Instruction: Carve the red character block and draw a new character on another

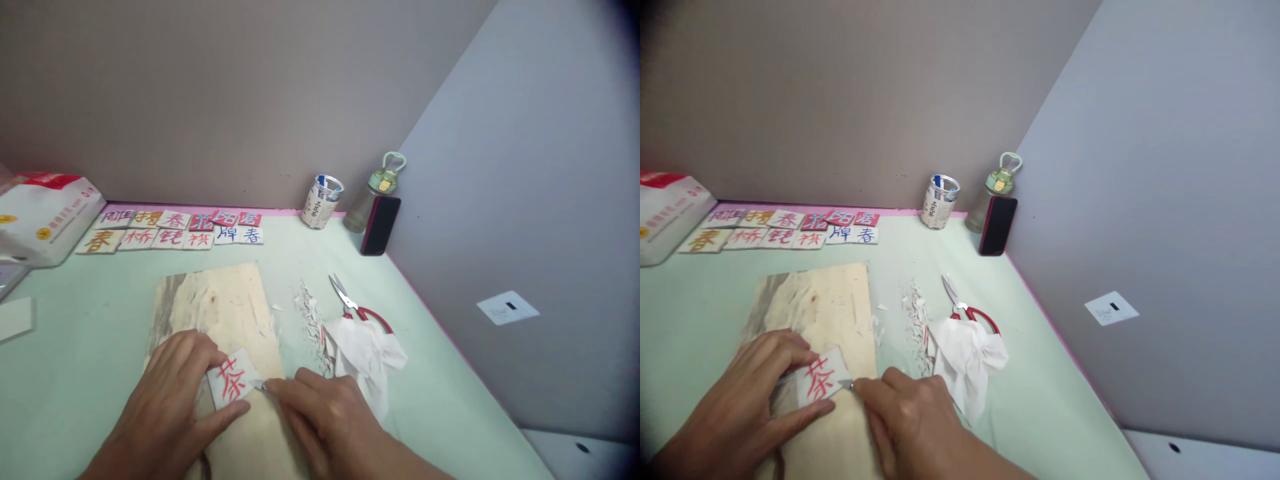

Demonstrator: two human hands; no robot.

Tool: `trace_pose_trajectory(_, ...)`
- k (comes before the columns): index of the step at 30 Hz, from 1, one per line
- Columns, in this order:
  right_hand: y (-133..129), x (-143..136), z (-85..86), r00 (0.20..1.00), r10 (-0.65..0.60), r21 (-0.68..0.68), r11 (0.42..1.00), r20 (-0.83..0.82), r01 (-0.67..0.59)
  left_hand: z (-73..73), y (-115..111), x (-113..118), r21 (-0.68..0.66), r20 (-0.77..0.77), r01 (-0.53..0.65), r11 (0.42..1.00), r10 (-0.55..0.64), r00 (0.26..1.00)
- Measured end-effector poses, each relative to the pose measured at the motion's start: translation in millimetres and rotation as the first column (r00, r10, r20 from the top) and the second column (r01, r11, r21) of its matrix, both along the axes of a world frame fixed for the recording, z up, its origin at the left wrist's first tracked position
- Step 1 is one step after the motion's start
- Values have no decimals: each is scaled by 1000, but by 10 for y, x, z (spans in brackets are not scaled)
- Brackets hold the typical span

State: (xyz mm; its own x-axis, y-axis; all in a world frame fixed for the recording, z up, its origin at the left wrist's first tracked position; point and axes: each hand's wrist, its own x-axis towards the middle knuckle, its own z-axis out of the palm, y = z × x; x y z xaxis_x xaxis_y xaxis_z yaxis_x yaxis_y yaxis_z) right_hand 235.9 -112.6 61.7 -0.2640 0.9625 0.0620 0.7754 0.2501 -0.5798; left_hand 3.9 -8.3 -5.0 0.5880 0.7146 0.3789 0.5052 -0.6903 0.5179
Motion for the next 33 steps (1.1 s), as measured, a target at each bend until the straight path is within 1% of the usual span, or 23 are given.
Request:
trace_pose_trajectory(4,3,-45,-76,996,10,110,994,83,-19,-1,-6,1,9,6,-9,1000,9,1000)
trace_pose_trajectory(6,19,-38,-113,993,13,198,980,118,-37,-4,-8,7,19,5,-12,1000,12,1000)
trace_pose_trajectory(8,54,6,-129,987,40,258,963,158,-81,-6,-8,12,26,3,-11,1000,11,1000)
trace_pose_trajectory(10,101,80,-111,974,91,242,960,207,-141,-6,-4,10,14,0,-10,1000,10,1000)
trace_pose_trajectory(13,158,205,-41,956,165,157,966,243,-206,2,16,-6,-4,-3,11,1000,-11,1000)
trace_pose_trajectory(16,165,282,15,961,185,100,973,205,-209,4,45,-24,-14,-1,42,999,-42,999)
trace_pose_trajectory(19,138,291,20,974,165,68,982,155,-177,-6,68,-28,-6,13,62,998,-62,998)
trace_pose_trajectory(24,121,218,-17,981,128,90,986,143,-142,-16,75,-19,9,39,75,997,-76,996)
trace_pose_trajectory(30,136,154,-53,981,113,157,978,156,-137,-41,56,-42,-12,22,59,998,-58,998)
trace_pose_trajectory(33,149,155,-69,983,112,166,977,148,-137,-50,57,-48,-19,20,57,998,-56,998)
